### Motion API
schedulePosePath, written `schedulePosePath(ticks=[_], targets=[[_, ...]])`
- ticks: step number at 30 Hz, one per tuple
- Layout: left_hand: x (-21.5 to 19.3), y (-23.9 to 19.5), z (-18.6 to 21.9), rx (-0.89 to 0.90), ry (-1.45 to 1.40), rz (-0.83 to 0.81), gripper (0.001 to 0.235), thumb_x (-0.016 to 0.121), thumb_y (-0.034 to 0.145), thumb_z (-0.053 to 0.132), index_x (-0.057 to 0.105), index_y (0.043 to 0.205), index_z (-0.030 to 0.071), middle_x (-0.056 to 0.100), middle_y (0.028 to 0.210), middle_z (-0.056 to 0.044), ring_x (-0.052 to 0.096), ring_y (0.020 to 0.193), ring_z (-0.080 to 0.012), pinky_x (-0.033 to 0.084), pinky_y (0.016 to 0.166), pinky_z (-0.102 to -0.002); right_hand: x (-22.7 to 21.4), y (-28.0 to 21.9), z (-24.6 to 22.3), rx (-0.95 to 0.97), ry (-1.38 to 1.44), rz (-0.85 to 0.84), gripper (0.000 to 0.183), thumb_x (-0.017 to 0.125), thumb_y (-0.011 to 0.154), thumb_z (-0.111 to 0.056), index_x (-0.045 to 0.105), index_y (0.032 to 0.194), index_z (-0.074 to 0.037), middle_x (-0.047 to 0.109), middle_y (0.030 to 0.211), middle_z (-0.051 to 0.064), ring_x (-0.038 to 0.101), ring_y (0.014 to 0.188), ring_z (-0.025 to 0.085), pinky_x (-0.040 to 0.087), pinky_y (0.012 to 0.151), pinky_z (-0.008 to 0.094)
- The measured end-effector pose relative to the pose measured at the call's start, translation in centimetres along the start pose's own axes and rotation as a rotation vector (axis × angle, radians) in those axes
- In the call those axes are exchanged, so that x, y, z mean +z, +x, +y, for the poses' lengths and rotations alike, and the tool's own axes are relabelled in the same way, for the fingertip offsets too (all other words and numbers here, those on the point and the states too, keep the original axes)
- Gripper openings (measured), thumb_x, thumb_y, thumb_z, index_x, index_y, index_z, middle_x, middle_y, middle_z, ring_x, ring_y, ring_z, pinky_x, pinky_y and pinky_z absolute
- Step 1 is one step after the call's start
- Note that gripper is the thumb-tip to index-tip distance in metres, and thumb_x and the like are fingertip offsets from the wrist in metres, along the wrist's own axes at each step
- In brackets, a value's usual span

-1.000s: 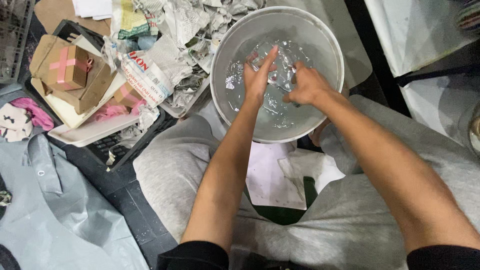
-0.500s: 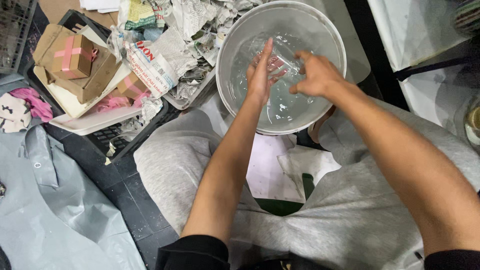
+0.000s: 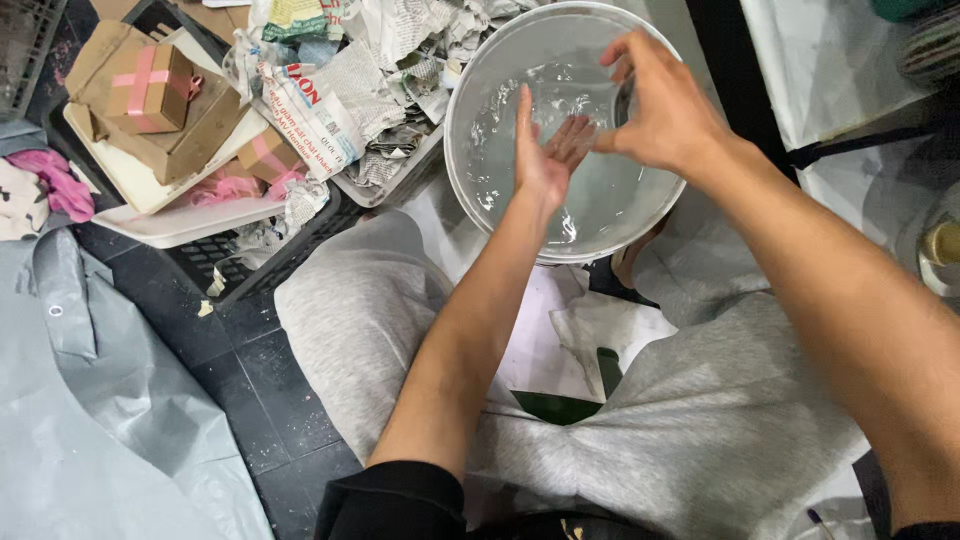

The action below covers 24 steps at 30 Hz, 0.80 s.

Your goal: The person washes several ceramic and glass items by hand in a bucket of water, including a rectangular tray, a bowl, and a glass. After rinsing each item, the person places it on a nearby shelf.

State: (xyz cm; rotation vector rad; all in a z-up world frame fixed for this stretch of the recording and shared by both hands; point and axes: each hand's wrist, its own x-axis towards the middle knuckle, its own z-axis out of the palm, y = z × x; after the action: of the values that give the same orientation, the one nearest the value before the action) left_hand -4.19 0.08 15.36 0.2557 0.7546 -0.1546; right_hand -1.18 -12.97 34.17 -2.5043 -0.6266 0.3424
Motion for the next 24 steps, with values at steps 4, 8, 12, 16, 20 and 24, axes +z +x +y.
schedulePosePath(ticks=[4, 8, 12, 16, 20, 24], targets=[[1.8, -0.9, -1.0, 0.033, -0.156, 0.062, 0.135, 0.084, 0.058, 0.068, 0.012, 0.15, 0.001, 0.048, 0.13, -0.031, 0.059, 0.109, -0.0411, 0.047, 0.106, -0.057, -0.4, -0.2, -0.3, -0.143, 0.113, 0.138, 0.084, 0.097, 0.075, -0.022, 0.046, 0.14, -0.005, 0.064, 0.132, 0.015, 0.064, 0.125, 0.029, 0.053, 0.099, 0.041], [4.4, -2.5, -1.5, -0.064, -0.306, 0.009, 0.133, 0.087, 0.065, 0.064, 0.012, 0.153, -0.001, 0.038, 0.14, -0.03, 0.05, 0.124, -0.0406, 0.044, 0.112, -0.054, -0.6, -1.0, -1.2, -0.33, 0.22, 0.373, 0.081, 0.099, 0.085, -0.019, 0.042, 0.139, 0.001, 0.064, 0.132, 0.016, 0.066, 0.122, 0.029, 0.054, 0.105, 0.04], [8.6, -5.9, -1.5, -0.15, -0.315, -0.155, 0.132, 0.085, 0.063, 0.067, 0.011, 0.151, 0.002, 0.034, 0.143, -0.034, 0.046, 0.13, -0.0457, 0.041, 0.111, -0.055, -1.0, -1.5, -2.7, -0.384, 0.375, 0.537, 0.072, 0.098, 0.093, -0.013, 0.044, 0.139, 0.002, 0.06, 0.13, 0.017, 0.064, 0.121, 0.03, 0.055, 0.109, 0.039], [12.8, -11.1, -1.2, -0.177, -0.291, -0.301, 0.126, 0.08, 0.069, 0.072, 0.012, 0.151, 0.004, 0.03, 0.151, -0.033, 0.042, 0.134, -0.0463, 0.037, 0.112, -0.056, -1.5, -0.9, -2.6, -0.128, 0.989, 0.51, 0.062, 0.101, 0.09, -0.02, 0.056, 0.126, 0.003, 0.062, 0.122, 0.006, 0.064, 0.112, 0.02, 0.06, 0.102, 0.034], [14.5, -14.0, 0.8, -0.105, -0.172, -0.414, 0.115, 0.071, 0.078, 0.071, 0.016, 0.155, 0.006, 0.04, 0.143, -0.033, 0.045, 0.132, -0.0428, 0.035, 0.114, -0.064, -0.4, -0.5, -0.3, -0.015, 1.132, 0.641, 0.064, 0.1, 0.089, -0.02, 0.052, 0.127, 0.002, 0.063, 0.122, 0.006, 0.064, 0.112, 0.02, 0.058, 0.102, 0.035], [12.3, -10.9, 4.6, 0.093, 0.044, -0.163, 0.093, 0.058, 0.083, 0.069, 0.035, 0.151, 0.008, 0.054, 0.139, -0.023, 0.053, 0.126, -0.0345, 0.038, 0.108, -0.065, 2.0, 1.3, 2.6, 0.017, 1.041, 0.795, 0.067, 0.099, 0.088, -0.019, 0.049, 0.127, 0.001, 0.063, 0.122, 0.006, 0.064, 0.112, 0.02, 0.057, 0.102, 0.036]])
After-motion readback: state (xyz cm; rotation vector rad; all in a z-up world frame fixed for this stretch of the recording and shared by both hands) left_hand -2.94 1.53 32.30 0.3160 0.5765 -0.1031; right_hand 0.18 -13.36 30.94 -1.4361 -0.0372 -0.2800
